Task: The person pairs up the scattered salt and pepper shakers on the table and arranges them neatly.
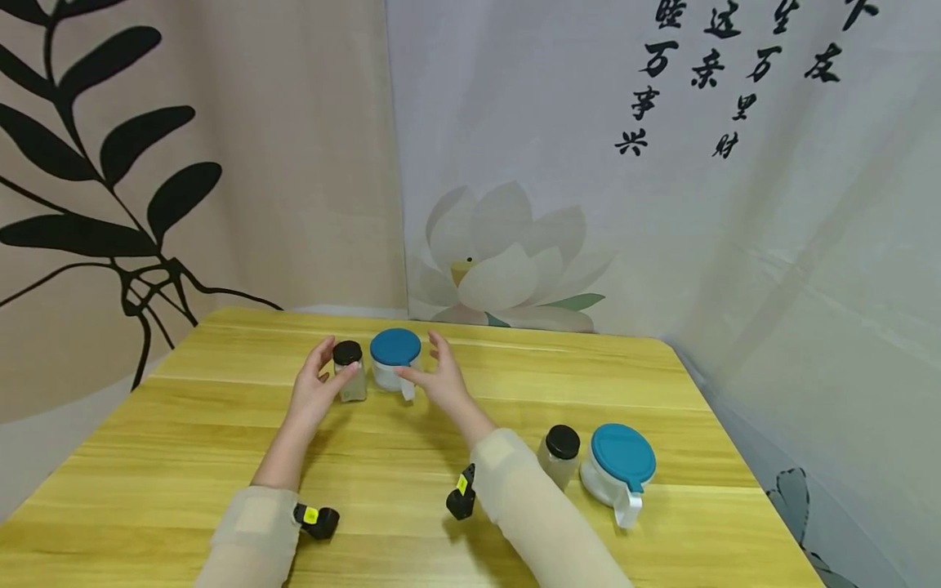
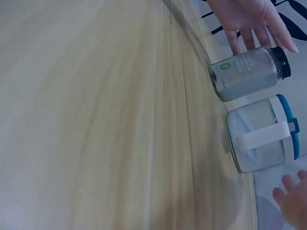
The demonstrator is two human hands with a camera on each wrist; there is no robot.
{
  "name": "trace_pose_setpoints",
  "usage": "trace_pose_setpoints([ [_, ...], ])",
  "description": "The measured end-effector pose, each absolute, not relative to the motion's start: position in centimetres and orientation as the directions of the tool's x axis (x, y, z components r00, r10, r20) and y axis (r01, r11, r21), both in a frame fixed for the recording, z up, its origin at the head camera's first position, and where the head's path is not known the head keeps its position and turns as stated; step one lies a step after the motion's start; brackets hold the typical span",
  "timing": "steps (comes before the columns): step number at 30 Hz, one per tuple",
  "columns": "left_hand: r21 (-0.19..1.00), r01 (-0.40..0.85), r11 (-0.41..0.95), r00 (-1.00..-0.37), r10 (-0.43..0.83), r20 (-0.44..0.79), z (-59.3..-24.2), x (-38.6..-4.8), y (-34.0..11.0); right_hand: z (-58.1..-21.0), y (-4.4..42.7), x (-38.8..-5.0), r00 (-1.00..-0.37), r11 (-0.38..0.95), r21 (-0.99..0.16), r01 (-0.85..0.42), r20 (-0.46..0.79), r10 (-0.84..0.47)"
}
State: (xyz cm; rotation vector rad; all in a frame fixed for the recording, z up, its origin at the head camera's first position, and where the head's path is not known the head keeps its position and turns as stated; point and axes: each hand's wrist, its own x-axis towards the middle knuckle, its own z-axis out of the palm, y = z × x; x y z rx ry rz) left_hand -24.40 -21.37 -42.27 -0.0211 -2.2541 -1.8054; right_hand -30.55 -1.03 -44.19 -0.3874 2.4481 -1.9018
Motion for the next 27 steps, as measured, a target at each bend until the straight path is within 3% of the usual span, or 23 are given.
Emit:
trace_pose_setpoints([
  [7, 0.955, 0.171, 0.243, -0.970, -0.128, 0.206, -41.7, -23.8, -21.0, -44.3, -1.2, -30.7, -0.968, 0.237, -0.956, -0.172, 0.119, -0.223],
  [18, 0.954, 0.181, 0.238, -0.967, -0.131, 0.217, -44.7, -26.0, -22.2, -44.5, -1.7, -31.1, -0.966, 0.270, -0.947, -0.176, 0.114, -0.230],
  [27, 0.955, 0.183, 0.234, -0.968, -0.128, 0.216, -45.3, -26.4, -22.2, -44.5, -2.1, -31.0, -0.964, 0.280, -0.943, -0.180, 0.112, -0.243],
])
